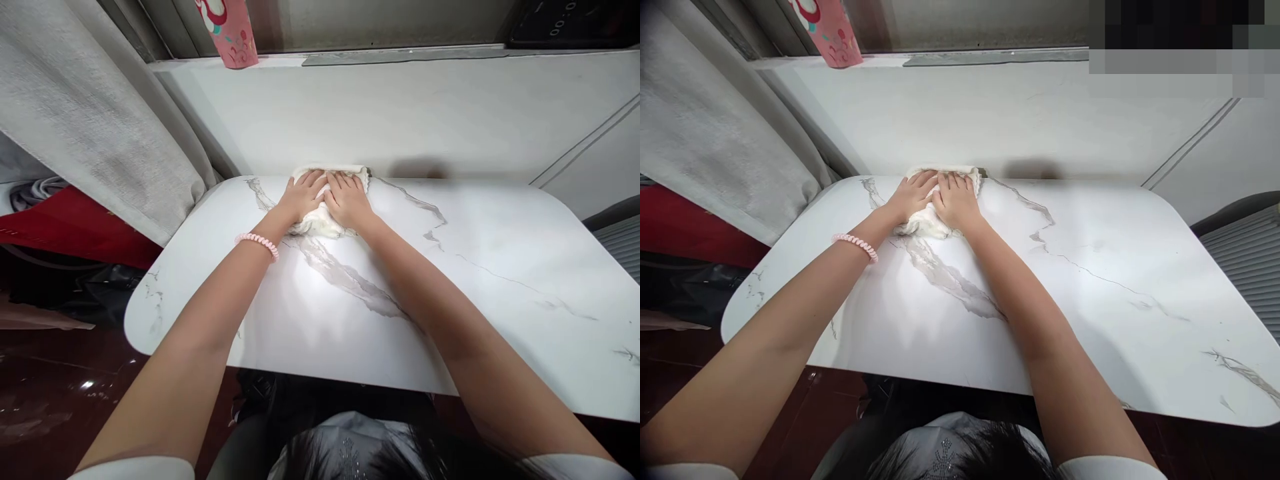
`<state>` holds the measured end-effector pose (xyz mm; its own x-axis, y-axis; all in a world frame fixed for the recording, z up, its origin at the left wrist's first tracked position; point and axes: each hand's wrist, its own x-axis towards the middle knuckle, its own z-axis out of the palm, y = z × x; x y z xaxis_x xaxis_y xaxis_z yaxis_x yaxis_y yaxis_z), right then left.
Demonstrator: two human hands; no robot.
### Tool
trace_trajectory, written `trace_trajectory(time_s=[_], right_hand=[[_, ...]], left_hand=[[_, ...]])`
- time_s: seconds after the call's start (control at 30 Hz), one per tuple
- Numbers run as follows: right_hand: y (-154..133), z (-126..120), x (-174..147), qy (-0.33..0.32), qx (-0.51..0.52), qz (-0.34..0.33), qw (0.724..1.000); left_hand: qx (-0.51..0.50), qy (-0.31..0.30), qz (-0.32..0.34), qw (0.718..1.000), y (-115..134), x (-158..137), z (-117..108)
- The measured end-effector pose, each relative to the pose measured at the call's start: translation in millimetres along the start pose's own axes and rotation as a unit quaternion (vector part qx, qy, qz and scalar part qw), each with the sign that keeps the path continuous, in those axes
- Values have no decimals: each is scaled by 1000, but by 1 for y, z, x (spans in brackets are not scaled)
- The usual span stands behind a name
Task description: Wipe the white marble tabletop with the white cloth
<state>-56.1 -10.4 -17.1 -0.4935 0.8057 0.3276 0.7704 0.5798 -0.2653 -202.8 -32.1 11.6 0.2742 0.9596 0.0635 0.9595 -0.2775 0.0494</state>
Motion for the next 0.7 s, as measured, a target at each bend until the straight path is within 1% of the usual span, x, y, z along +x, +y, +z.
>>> trace_trajectory(time_s=[0.07, 0.23, 0.4, 0.57, 0.7], right_hand=[[-1, -4, -8, -6, -4, -12, 1000], [-2, -19, -40, -15, -12, -33, 999], [-4, -38, -81, -45, -21, -52, 997], [-5, -53, -121, -38, -25, -84, 995], [-6, -69, -160, -51, -28, -108, 992]], left_hand=[[-8, -15, -14, 1000, 5, -3, 1], [-28, -10, -12, 999, 28, -25, 5], [-27, -13, -21, 999, 62, -58, 3], [-24, -16, -25, 999, 98, -92, 0], [-38, -11, -24, 999, 128, -122, 0]])
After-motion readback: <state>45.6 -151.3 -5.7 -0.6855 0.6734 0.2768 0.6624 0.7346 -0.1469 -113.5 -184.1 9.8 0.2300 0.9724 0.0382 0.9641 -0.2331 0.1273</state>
